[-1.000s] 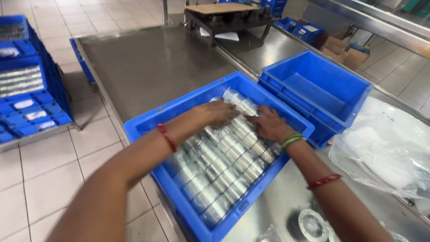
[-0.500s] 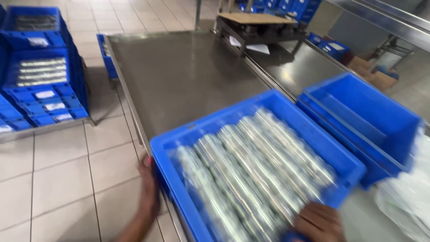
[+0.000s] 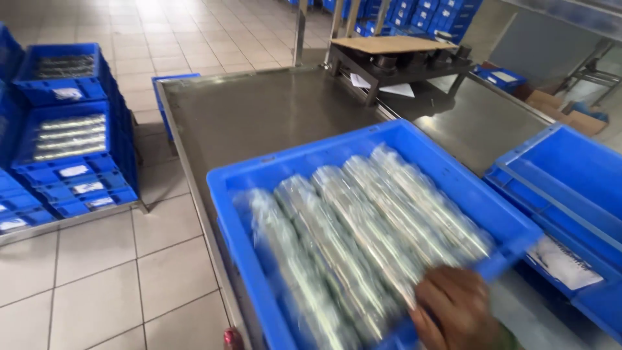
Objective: Sort and clean metal cylinders on a workstation.
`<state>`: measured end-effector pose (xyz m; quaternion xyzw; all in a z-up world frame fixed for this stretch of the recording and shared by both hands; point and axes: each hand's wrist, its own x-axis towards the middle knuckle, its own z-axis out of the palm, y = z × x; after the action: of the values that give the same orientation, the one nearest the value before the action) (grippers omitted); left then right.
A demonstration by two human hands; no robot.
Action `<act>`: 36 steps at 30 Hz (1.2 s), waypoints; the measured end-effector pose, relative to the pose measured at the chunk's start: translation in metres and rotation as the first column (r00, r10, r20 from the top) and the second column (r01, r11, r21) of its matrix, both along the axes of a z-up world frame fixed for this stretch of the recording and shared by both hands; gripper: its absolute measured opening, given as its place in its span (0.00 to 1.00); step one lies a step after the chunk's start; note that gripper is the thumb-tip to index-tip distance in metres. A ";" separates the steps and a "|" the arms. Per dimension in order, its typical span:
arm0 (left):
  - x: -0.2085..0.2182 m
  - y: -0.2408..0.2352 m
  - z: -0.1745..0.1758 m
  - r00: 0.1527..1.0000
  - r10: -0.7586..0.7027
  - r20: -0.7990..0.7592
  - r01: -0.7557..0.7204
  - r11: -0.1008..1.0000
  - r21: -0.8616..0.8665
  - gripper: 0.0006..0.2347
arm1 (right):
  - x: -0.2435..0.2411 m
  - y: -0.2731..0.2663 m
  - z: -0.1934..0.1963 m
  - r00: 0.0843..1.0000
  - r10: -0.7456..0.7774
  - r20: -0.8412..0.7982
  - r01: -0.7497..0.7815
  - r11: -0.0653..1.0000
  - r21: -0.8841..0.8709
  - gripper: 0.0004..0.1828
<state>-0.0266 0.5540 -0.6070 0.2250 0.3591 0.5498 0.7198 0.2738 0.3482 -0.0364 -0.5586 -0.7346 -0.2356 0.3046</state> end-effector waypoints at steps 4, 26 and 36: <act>0.027 0.076 0.014 0.994 0.066 0.085 -0.069 0.997 0.034 0.15 | -0.014 0.105 0.057 0.999 -0.016 0.031 0.018 0.998 -0.057 0.10; -0.008 -0.077 0.465 0.601 0.111 -0.792 0.192 0.942 0.277 0.22 | 0.096 -0.172 0.071 0.459 -0.843 0.279 0.884 0.401 -0.242 0.31; -0.015 -0.199 0.566 0.499 0.509 -0.702 0.484 0.508 0.712 0.14 | 0.001 -0.248 0.077 0.553 -0.767 0.325 0.828 0.461 -0.320 0.29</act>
<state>-0.0414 0.3548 -0.0407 0.7886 0.3445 0.4619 0.2148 0.2752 0.1004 0.0410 -0.8723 -0.4379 -0.2160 -0.0256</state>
